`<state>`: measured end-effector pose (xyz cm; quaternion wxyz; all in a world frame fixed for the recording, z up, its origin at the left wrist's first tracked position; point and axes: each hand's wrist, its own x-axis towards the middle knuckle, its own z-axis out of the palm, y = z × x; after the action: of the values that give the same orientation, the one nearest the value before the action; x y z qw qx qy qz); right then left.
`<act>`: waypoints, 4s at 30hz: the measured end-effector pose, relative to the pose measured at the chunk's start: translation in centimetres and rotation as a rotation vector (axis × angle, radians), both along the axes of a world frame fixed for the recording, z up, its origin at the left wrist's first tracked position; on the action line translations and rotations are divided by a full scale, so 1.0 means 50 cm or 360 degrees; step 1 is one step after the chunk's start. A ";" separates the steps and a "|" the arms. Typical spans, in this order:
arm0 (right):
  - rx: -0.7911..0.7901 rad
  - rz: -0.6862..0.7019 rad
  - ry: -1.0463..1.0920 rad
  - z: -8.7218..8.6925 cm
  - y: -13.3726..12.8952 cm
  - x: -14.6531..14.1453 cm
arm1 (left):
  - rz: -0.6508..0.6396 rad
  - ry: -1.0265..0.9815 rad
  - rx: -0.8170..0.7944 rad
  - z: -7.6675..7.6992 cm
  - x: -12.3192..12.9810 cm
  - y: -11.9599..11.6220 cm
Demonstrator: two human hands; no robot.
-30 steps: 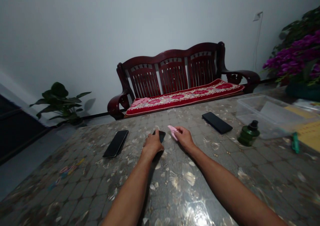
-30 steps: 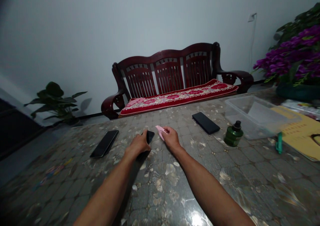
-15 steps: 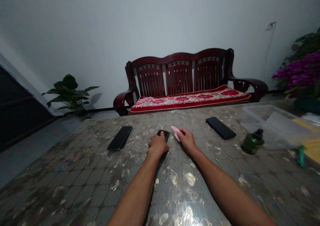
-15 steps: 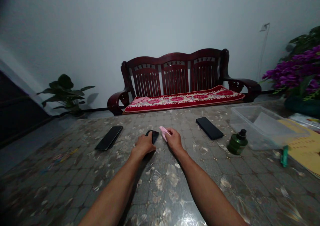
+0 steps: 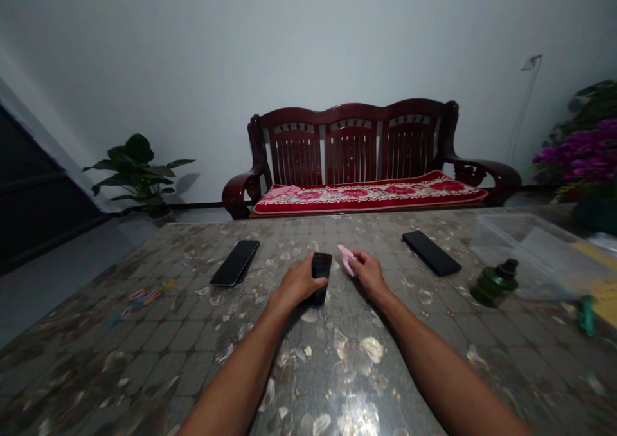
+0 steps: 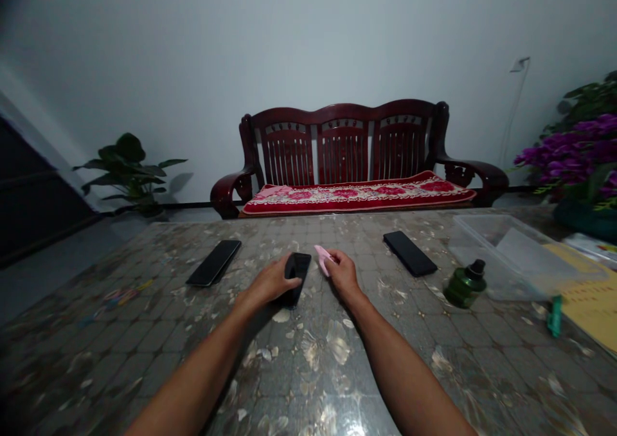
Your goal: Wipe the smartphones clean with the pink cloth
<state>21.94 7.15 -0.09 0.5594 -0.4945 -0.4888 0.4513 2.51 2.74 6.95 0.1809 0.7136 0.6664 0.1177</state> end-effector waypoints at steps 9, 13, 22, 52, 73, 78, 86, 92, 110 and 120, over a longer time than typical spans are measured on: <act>0.0140 0.0182 -0.0612 0.020 0.007 -0.015 | -0.0822 0.0044 0.0400 -0.043 -0.169 -0.024; 0.0268 0.0217 -0.1180 0.045 0.010 -0.034 | -0.1029 0.0074 0.0499 -0.065 -0.172 -0.023; 0.0121 0.0262 -0.1846 0.097 0.036 -0.075 | -0.1279 -0.0195 0.0773 -0.108 -0.193 -0.019; 0.0245 0.0408 -0.2359 0.122 0.033 -0.178 | -0.1212 -0.0199 0.0769 -0.107 -0.173 -0.027; 0.0223 0.0330 -0.2231 0.108 0.045 -0.165 | -0.1103 -0.0115 0.0854 -0.116 -0.152 -0.039; 0.0295 0.0560 -0.2142 0.111 0.011 -0.166 | -0.1091 -0.0125 0.0836 -0.125 -0.149 -0.037; 0.0257 0.0393 -0.2152 0.100 0.039 -0.146 | -0.1078 -0.0169 0.0881 -0.123 -0.146 -0.040; 0.0365 0.0730 -0.2063 0.113 0.000 -0.136 | -0.1071 -0.0121 0.0882 -0.121 -0.142 -0.040; 0.0720 0.0795 -0.2167 0.102 -0.009 -0.124 | -0.1103 -0.0093 0.0966 -0.120 -0.141 -0.038; 0.0602 0.0580 -0.2196 0.096 0.011 -0.132 | -0.1030 -0.0349 0.0872 -0.129 -0.156 -0.020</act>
<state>15.36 7.69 4.73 0.1166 -0.4720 -0.8733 0.0316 -5.28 1.72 0.49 0.0822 0.8905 0.3295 0.3026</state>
